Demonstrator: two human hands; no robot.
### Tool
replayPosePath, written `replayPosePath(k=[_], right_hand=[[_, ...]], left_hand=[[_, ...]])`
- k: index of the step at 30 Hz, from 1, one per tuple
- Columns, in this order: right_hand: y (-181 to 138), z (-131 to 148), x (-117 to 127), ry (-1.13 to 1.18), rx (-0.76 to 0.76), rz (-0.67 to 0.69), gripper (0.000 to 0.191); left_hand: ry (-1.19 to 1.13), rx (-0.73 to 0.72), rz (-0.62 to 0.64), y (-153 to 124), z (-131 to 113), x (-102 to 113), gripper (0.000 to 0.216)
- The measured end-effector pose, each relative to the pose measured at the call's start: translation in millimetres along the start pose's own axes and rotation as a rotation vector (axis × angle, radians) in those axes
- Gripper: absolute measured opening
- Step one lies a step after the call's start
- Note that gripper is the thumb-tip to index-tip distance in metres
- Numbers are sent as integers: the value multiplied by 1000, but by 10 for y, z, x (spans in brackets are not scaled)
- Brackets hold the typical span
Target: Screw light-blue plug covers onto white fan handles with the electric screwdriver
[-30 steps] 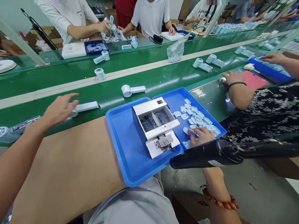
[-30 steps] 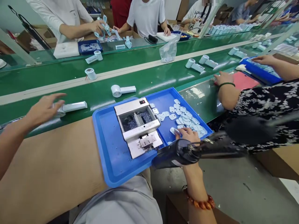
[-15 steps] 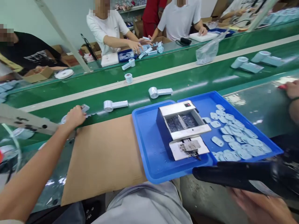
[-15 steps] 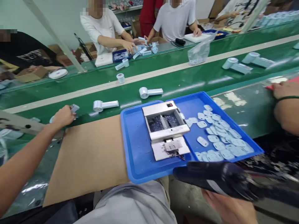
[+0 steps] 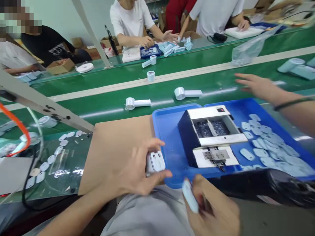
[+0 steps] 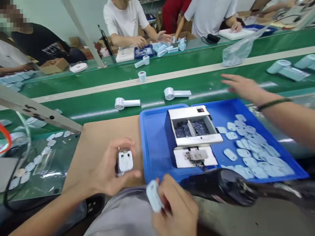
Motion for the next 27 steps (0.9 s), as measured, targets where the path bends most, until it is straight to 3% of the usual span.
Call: replayPosePath(k=[3,6,9,14,18,21,25,27], right_hand=[[214,45,-60,-76,13,33,34],[273,57,-66,-113,1,7,35],[239,85,-60,-140,-2,11,39],[217,113,-60,-270,116,199,33],[207,90,-3,-389,237,258,31],[182,51,22,-378,199,272,30],[52,40,23,-237,97,291,25],[-76,64,42,-175,105,224,26]], left_hand=[[-69,-50,66,-40,-46,-254,105],[9,-86,39,-15,-23,-302,111],[102,-116,9,9,-42,-290,102],[48,-121,101,36,-77,-338,75],[71,-100,175,77,-84,-362,69],[114,-92,212,94,-64,-400,67],[264,-228,14,76,-46,-481,62],[262,-285,-101,61,-28,-536,58]])
Point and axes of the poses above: each hand's wrist, its own y-axis towards the middle knuckle, its own x-axis out of the back of the hand, z = x × y, the point moved 3 cm from there along y, towards the middle knuckle, and after that the axes turned 12 degrees about z, right-handed, at the moved point
